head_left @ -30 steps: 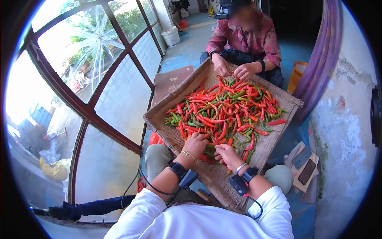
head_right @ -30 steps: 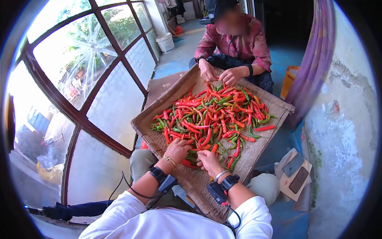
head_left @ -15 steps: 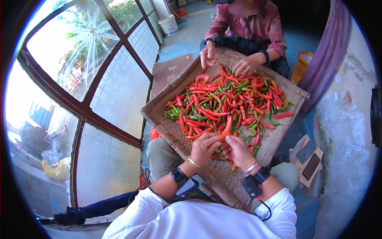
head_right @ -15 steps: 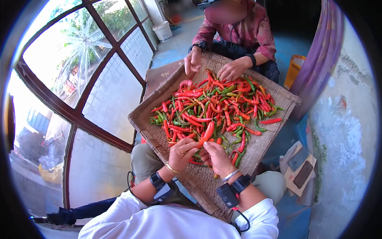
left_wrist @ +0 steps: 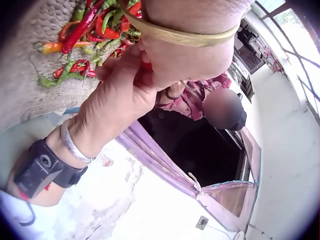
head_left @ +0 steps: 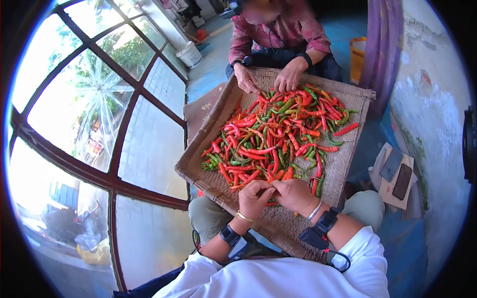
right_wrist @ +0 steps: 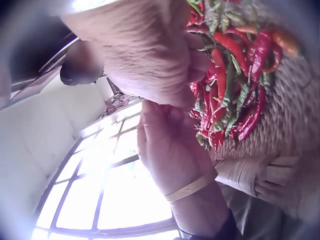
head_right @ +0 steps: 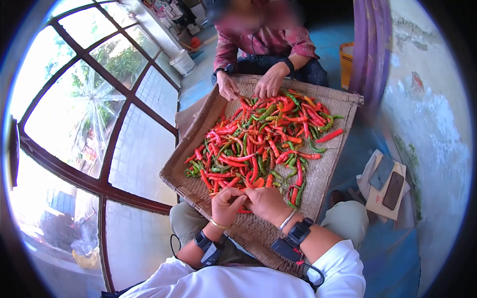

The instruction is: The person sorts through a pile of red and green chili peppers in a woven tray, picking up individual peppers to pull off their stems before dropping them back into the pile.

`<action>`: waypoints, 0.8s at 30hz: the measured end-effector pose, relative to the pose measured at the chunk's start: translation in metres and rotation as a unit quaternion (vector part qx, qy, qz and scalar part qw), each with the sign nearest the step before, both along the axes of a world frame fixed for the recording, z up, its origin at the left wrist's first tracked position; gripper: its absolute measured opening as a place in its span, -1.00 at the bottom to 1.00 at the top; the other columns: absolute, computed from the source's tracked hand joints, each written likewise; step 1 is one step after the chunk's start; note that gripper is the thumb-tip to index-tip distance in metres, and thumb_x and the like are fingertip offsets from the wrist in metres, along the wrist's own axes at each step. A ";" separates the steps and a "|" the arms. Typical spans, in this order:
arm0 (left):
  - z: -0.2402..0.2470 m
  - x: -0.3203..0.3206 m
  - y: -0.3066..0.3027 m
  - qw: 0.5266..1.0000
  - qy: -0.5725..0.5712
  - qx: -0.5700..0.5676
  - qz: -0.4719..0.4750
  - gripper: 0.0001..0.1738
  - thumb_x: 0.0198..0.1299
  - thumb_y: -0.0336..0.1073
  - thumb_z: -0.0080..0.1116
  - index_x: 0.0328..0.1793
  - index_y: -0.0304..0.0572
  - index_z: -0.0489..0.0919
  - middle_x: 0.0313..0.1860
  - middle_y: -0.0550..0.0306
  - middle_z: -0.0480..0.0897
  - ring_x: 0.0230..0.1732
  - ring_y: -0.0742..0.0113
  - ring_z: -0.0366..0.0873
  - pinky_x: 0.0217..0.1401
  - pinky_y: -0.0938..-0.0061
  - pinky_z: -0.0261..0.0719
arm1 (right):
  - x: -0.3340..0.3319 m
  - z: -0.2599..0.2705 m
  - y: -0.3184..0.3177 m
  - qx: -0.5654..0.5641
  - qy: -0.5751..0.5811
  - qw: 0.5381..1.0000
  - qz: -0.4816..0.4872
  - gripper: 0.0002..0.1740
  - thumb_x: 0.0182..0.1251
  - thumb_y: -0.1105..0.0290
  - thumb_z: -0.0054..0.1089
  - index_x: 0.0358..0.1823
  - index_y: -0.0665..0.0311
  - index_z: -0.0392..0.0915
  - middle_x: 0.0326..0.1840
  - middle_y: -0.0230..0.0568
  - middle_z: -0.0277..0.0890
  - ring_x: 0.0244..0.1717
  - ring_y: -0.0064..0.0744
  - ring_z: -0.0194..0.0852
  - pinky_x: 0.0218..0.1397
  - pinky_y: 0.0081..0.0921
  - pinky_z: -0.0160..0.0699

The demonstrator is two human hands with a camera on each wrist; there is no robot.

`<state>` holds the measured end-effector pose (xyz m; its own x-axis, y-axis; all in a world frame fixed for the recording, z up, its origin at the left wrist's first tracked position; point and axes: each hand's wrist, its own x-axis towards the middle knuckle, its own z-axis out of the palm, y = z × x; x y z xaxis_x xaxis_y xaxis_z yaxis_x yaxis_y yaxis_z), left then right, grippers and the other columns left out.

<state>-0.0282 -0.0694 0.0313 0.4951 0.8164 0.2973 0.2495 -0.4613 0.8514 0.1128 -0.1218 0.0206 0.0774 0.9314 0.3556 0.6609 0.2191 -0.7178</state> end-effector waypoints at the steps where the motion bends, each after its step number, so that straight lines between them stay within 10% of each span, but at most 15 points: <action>1: -0.002 0.000 0.001 0.998 0.002 0.047 -0.031 -0.90 -0.03 -0.47 0.19 -0.34 -0.27 0.55 -0.49 0.20 0.52 -0.47 0.45 0.48 -0.40 0.62 0.45 | 0.000 -0.003 0.001 -0.030 -0.042 0.999 0.005 -0.79 -0.02 0.26 0.17 -0.39 0.18 0.46 -0.54 -0.13 0.49 -0.47 -0.12 0.50 -0.43 -0.28 0.46; 10: -0.006 -0.017 0.035 0.982 -0.086 -0.167 -0.006 -0.81 0.16 -0.36 0.06 -0.18 -0.36 0.51 -0.48 0.29 0.52 -0.47 0.60 0.42 -0.41 0.70 0.42 | 0.050 -0.010 0.004 -0.047 0.141 0.975 -0.162 -0.67 0.02 0.13 0.17 -0.56 0.29 0.50 -0.69 -0.06 0.42 -0.63 -0.13 0.44 -0.54 -0.25 0.38; 16: -0.012 -0.038 0.044 0.985 -0.011 -0.168 -0.041 -0.87 0.14 -0.42 0.06 -0.24 -0.33 0.54 -0.49 0.30 0.53 -0.45 0.62 0.43 -0.40 0.69 0.41 | 0.127 0.040 0.033 0.043 0.473 0.857 -0.197 -0.69 0.22 0.28 0.02 -0.09 0.33 0.41 -0.50 -0.40 0.41 -0.56 -0.67 0.39 -0.63 -0.78 0.30; 24: 0.009 -0.016 0.063 0.959 0.200 0.133 -0.150 -0.84 -0.02 -0.39 0.11 -0.27 -0.26 0.53 -0.44 0.01 0.56 -0.42 0.12 0.54 -0.36 0.41 0.48 | 0.106 0.003 0.032 -0.136 0.481 0.855 -0.139 -0.69 0.21 0.32 0.00 -0.04 0.28 0.41 -0.43 -0.32 0.48 -0.52 -0.66 0.41 -0.55 -0.78 0.36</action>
<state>-0.0440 -0.0066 0.0399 0.8141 0.5404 0.2123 0.3530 -0.7511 0.5579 0.2187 -0.0894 0.0236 0.4447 0.8672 -0.2242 -0.2650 -0.1118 -0.9577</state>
